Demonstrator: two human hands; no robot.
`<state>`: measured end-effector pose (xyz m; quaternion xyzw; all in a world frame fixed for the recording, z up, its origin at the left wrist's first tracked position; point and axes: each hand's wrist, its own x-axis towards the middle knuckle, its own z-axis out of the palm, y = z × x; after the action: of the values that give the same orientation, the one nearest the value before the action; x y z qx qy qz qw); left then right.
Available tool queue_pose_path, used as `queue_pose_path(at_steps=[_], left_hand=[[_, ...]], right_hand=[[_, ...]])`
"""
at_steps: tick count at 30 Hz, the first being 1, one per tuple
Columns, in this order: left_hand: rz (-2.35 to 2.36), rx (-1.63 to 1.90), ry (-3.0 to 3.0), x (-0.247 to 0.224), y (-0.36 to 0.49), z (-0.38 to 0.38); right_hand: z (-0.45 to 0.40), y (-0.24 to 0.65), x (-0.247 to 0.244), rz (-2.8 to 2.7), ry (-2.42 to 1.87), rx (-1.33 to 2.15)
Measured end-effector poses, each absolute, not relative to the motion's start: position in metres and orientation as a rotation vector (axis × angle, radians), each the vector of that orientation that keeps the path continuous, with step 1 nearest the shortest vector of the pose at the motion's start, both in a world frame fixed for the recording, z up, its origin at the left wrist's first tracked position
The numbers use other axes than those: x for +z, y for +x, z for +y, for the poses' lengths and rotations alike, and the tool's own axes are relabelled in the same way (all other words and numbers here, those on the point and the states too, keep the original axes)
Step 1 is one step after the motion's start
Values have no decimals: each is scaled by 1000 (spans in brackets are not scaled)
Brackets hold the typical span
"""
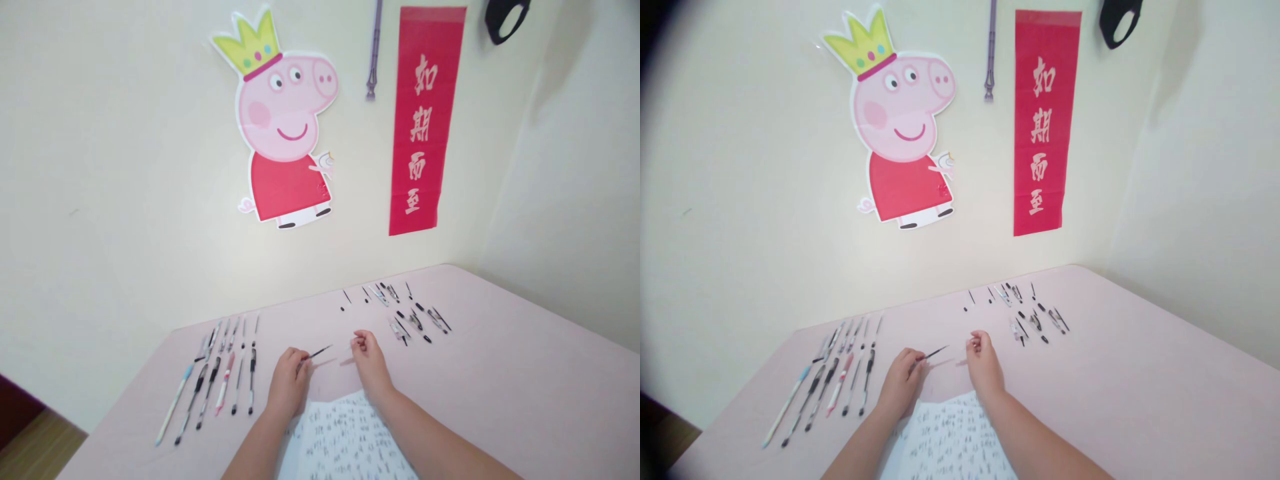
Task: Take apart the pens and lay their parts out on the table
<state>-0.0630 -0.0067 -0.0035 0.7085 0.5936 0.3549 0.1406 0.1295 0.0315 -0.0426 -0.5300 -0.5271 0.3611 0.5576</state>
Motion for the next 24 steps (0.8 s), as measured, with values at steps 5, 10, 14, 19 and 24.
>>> queue_pose_path(at_steps=[5, 10, 14, 19, 24], left_hand=[[1719, 1044, 2049, -6, -64, -6], [1715, 1041, 2051, -7, -64, -5], [1711, 1049, 2048, -8, -65, -5], [1705, 1043, 2050, -9, -65, -5], [1695, 1034, 2058, -6, -63, -7]], right_hand=[[27, 124, -39, -1441, -1321, 745], [25, 126, -38, -1493, -1371, 646], [24, 126, -36, -1531, -1368, 592], [23, 126, -35, -1549, -1348, 562], [25, 126, -36, -1537, -1272, 578]])
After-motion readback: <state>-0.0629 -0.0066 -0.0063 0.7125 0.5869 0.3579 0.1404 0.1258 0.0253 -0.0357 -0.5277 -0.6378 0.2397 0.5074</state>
